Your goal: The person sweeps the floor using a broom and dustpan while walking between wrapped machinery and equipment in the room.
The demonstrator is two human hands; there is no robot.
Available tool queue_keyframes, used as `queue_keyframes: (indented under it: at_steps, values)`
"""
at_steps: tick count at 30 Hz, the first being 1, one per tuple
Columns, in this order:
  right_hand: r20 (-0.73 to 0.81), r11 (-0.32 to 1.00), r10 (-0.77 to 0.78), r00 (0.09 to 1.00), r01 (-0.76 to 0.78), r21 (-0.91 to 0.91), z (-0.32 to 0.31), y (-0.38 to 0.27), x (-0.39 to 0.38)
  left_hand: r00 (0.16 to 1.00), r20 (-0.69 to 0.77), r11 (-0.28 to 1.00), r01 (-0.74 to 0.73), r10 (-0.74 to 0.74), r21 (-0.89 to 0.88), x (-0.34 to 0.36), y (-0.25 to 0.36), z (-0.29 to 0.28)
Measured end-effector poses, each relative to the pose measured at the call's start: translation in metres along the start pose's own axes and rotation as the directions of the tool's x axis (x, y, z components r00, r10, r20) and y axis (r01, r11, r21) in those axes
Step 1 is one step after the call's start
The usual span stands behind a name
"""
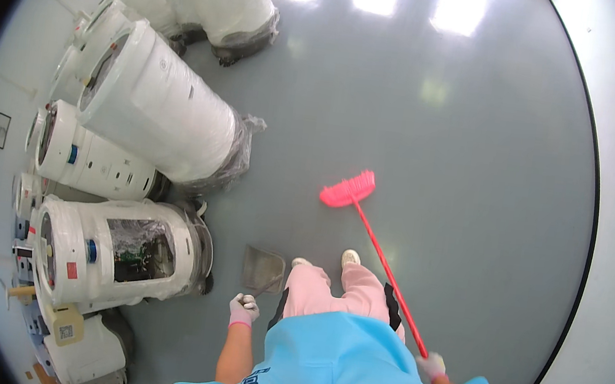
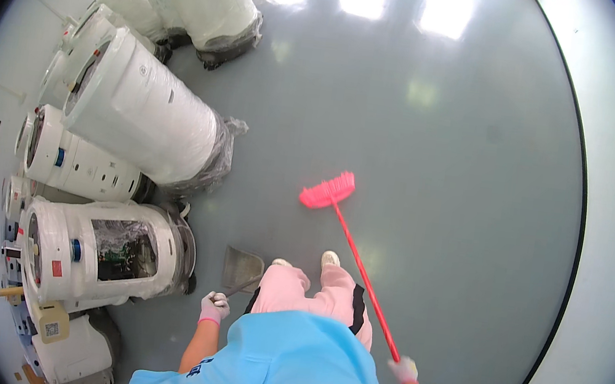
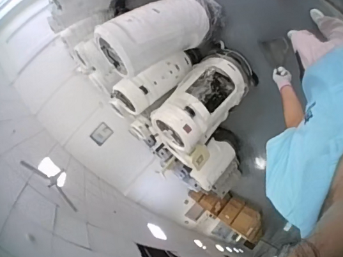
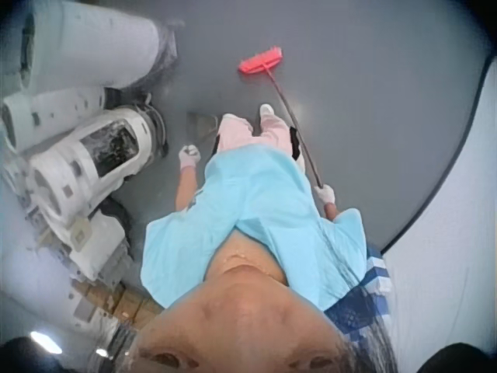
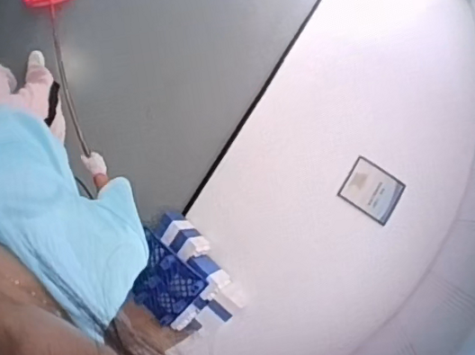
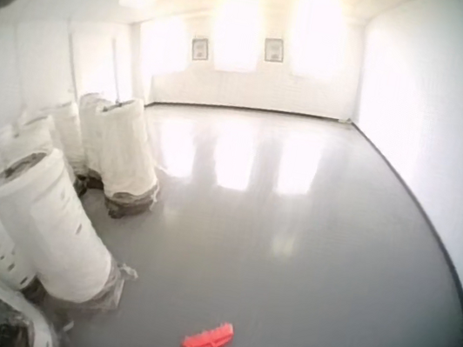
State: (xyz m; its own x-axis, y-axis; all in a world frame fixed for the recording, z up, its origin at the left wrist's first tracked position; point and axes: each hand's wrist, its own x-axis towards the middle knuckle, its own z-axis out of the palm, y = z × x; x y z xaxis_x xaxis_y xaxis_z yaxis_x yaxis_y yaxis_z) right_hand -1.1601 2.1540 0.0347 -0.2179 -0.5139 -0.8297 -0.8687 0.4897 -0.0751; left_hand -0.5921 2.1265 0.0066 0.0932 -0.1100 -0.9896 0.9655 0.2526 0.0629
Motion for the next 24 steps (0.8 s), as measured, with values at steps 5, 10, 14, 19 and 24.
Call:
queue_keyframes:
  at_steps: [5, 10, 14, 19, 24]
  values:
    - [-0.075, 0.975, 0.146, 0.986, -0.131, 0.177, 0.0, -0.002, -0.082, 0.998, 0.046, 0.997, -0.053, 0.051, 0.05, 0.001, 0.006, 0.01]
    - [-0.149, 0.934, -0.01, 0.989, 0.062, 0.352, 0.011, -0.046, -0.008, 0.997, 0.023, 0.993, -0.074, 0.072, 0.091, -0.003, 0.023, 0.014]
    - [-0.248, 0.8, -0.049, 0.968, 0.186, 0.57, -0.011, -0.155, 0.085, 0.992, 0.033, 0.978, -0.122, 0.118, 0.168, -0.028, 0.039, 0.026]
    - [-0.312, 0.69, -0.036, 0.949, 0.249, 0.68, -0.037, -0.298, 0.159, 0.999, 0.049, 0.981, -0.009, -0.001, 0.191, -0.018, 0.097, 0.021]
    - [-0.158, 0.634, 0.031, 0.987, 0.103, 0.766, -0.013, -0.376, 0.122, 0.981, 0.095, 0.935, 0.132, -0.172, 0.33, -0.001, 0.155, 0.008]
